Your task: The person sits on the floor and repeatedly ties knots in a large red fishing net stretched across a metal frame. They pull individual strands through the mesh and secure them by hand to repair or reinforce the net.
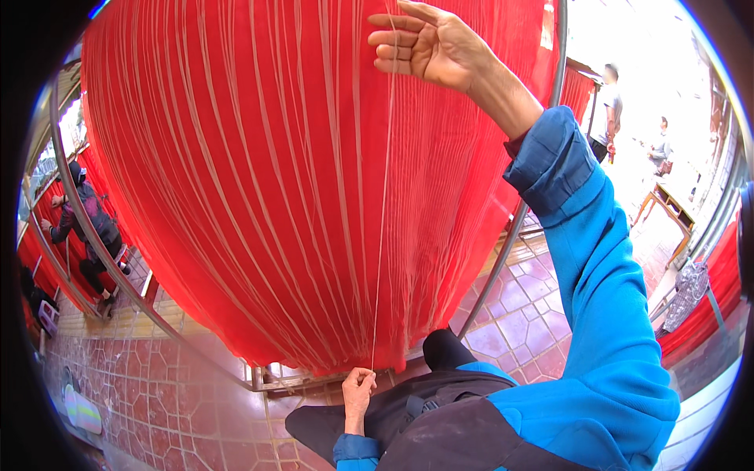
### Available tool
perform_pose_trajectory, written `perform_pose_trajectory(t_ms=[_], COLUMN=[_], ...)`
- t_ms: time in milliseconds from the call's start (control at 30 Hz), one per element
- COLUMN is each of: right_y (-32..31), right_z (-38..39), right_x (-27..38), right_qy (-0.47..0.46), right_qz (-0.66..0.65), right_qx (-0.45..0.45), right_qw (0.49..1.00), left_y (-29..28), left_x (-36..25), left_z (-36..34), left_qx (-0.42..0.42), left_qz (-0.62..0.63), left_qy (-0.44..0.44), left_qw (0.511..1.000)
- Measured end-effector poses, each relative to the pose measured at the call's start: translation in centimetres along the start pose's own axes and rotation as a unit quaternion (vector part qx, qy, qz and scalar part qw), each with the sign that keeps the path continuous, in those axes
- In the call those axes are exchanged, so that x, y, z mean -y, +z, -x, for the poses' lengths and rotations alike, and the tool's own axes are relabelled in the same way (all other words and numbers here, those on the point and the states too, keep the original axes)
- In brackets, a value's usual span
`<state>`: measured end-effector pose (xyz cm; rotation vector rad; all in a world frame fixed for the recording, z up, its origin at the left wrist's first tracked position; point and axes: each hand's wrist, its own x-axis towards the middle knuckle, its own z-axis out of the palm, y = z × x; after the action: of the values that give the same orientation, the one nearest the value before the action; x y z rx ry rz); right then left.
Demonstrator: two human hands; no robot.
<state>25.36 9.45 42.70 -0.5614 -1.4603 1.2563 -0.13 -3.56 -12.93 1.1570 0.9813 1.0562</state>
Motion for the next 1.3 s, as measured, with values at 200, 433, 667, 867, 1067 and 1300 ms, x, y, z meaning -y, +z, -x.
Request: perform_pose_trajectory(t_ms=[200, 433, 667, 867, 1067, 1300], right_y=[0.4, 0.8, 2.0, 3.0, 3.5, 3.5], right_z=[-2.1, -4.4, -6.5, -7.7, -8.5, -6.7], right_x=[2.0, 4.7, 7.1, 8.6, 9.3, 6.5], right_qy=[-0.012, -0.057, -0.115, -0.166, -0.187, -0.168], right_qz=[-0.042, -0.031, -0.001, 0.013, 0.024, 0.003], right_qx=[0.0, 0.015, 0.012, 0.005, 0.027, 0.058], right_qw=[0.999, 0.998, 0.993, 0.986, 0.982, 0.984], left_y=[0.2, 0.2, 0.7, 1.4, 1.7, 1.4], left_x=[1.2, 1.8, 1.6, 0.8, 1.0, 1.4], left_z=[-0.5, -0.5, -0.4, -0.5, -0.4, -0.9], left_qx=[-0.005, -0.003, 0.001, -0.013, -0.004, -0.026], left_qz=[-0.001, -0.006, 0.003, 0.029, 0.026, 0.022], left_qy=[0.007, -0.01, -0.006, 0.012, 0.005, 0.035], left_qw=[1.0, 1.0, 1.0, 0.999, 1.0, 0.999])
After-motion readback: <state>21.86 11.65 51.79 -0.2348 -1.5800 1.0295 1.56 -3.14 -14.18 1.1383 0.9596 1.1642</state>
